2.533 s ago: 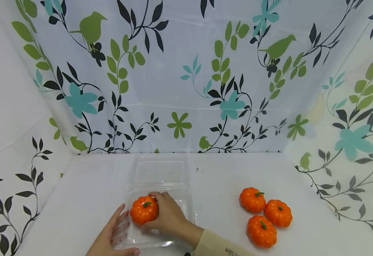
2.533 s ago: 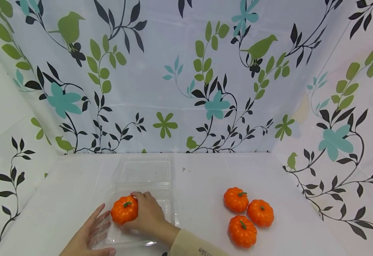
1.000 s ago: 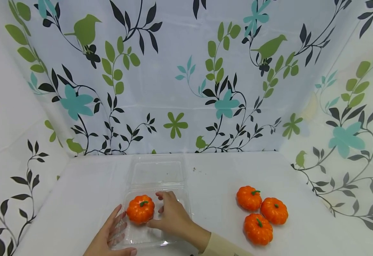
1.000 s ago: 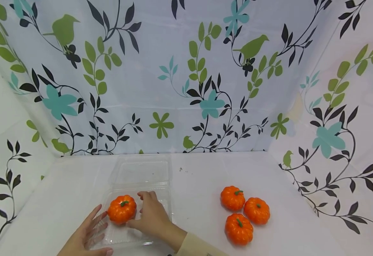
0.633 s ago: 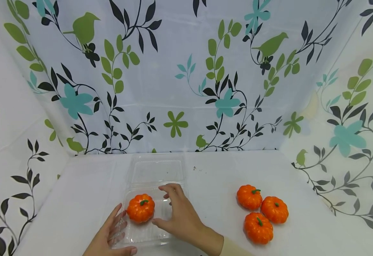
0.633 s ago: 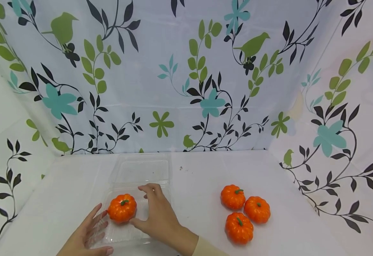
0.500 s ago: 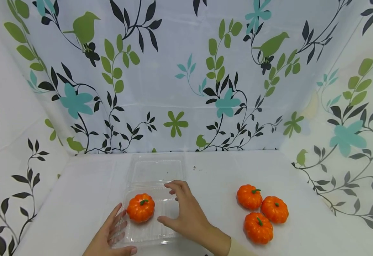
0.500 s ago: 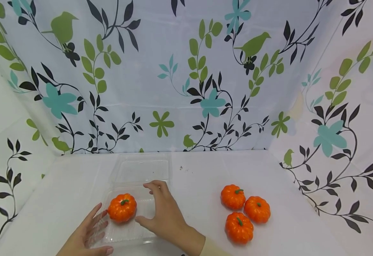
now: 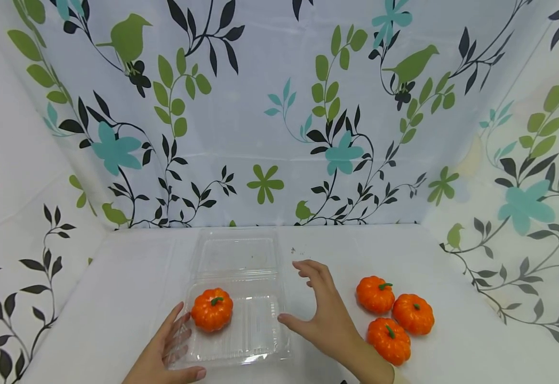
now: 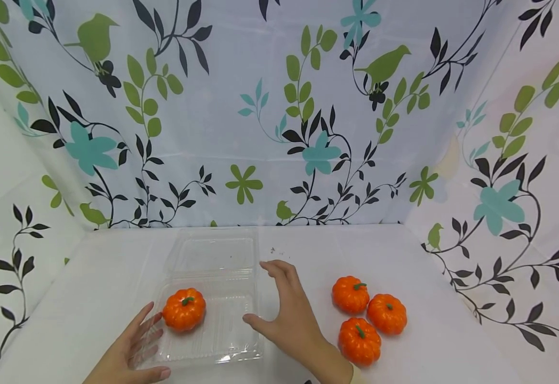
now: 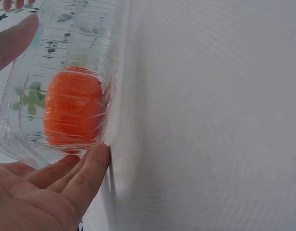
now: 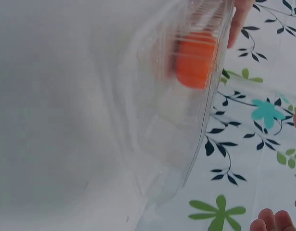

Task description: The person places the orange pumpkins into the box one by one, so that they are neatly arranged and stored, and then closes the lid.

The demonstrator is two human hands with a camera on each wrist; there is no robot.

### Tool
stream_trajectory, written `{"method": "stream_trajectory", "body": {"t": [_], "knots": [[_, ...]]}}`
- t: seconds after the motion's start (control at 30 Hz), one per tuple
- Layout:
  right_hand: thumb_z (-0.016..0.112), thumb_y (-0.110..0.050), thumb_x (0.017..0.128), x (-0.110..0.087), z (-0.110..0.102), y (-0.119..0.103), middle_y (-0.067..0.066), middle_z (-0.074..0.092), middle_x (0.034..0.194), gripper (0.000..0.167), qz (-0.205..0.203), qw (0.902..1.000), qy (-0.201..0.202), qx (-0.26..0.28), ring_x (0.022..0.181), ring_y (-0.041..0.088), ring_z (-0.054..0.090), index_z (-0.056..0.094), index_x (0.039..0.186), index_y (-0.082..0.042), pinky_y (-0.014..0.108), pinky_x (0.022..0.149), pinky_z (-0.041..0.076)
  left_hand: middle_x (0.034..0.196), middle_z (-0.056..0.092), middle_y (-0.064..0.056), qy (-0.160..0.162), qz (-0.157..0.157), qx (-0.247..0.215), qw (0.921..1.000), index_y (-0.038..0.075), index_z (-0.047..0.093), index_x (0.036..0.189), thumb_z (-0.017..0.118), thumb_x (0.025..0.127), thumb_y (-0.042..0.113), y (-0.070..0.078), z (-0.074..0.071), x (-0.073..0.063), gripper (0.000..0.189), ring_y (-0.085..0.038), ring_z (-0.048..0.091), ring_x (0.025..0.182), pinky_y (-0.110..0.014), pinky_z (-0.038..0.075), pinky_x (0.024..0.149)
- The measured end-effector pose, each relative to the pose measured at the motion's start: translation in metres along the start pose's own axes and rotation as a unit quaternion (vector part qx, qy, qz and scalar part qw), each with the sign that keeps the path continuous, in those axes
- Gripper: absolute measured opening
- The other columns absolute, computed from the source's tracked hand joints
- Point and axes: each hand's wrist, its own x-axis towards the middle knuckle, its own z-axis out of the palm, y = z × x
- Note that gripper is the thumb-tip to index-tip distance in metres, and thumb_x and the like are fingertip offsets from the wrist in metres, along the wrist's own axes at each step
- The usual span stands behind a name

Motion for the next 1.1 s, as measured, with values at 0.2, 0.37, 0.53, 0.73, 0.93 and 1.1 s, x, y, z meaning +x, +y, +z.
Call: {"method": "stream_trajectory", "body": {"t": [0.2,0.37,0.53,0.73,0.93,1.1], "knots": [[0.096,-0.03,0.069,-0.011,-0.02,0.014,-0.012,0.038,0.148,0.098,-0.011,0.9991,0.037,-0.018,0.126,0.014,0.049,0.04,0.149,-0.036,0.039,0.102,0.051,0.164,0.023,-0.021,-0.005,-0.002,-0.002,1.0,0.028,0.002,0.164,0.097,0.061,0.036,-0.001,-0.001,0.001,0.14,-0.047,0.036,0.141,-0.054,0.049,0.1],[0.097,-0.029,0.068,-0.022,-0.039,0.025,-0.011,0.039,0.147,0.099,0.003,0.9981,0.058,-0.022,0.126,0.011,0.046,0.04,0.149,-0.035,0.036,0.1,0.05,0.164,0.022,-0.023,-0.013,0.005,-0.003,0.9999,0.026,0.002,0.163,0.097,0.064,0.033,-0.004,-0.002,0.002,0.138,-0.048,0.036,0.141,-0.054,0.048,0.102],[0.096,-0.036,0.069,-0.033,-0.058,0.034,-0.012,0.037,0.148,0.101,0.044,0.9961,0.068,-0.034,0.129,0.01,0.043,0.036,0.15,-0.04,0.023,0.103,0.045,0.164,0.022,-0.022,-0.013,0.006,-0.003,0.9999,0.027,0.002,0.163,0.097,0.062,0.035,-0.004,-0.002,0.003,0.139,-0.047,0.036,0.142,-0.054,0.048,0.101],[0.094,-0.045,0.069,-0.046,-0.078,0.042,-0.007,0.035,0.15,0.109,0.085,0.9929,0.064,-0.052,0.131,0.018,0.04,0.028,0.155,-0.039,0.049,0.102,0.046,0.164,0.021,-0.022,-0.012,0.004,-0.005,0.9999,0.028,0.001,0.163,0.097,0.063,0.037,-0.003,-0.003,0.003,0.139,-0.047,0.036,0.142,-0.054,0.049,0.1],[0.093,-0.05,0.066,-0.058,-0.091,0.05,0.004,0.03,0.153,0.119,0.154,0.9869,0.039,-0.031,0.133,0.03,0.037,0.019,0.158,-0.038,0.065,0.096,0.048,0.164,0.021,-0.022,-0.013,0.006,-0.008,0.9999,0.028,0.001,0.163,0.096,0.065,0.036,-0.002,-0.002,0.002,0.137,-0.048,0.036,0.142,-0.054,0.049,0.1],[0.093,-0.052,0.066,-0.069,-0.098,0.059,0.009,0.028,0.155,0.123,0.191,0.9806,0.034,-0.027,0.135,0.04,0.037,0.015,0.16,-0.035,0.07,0.099,0.044,0.164,0.021,-0.022,-0.012,0.008,-0.009,0.9999,0.028,0.002,0.163,0.096,0.064,0.035,-0.002,-0.002,0.001,0.137,-0.047,0.036,0.142,-0.054,0.048,0.102]]}}
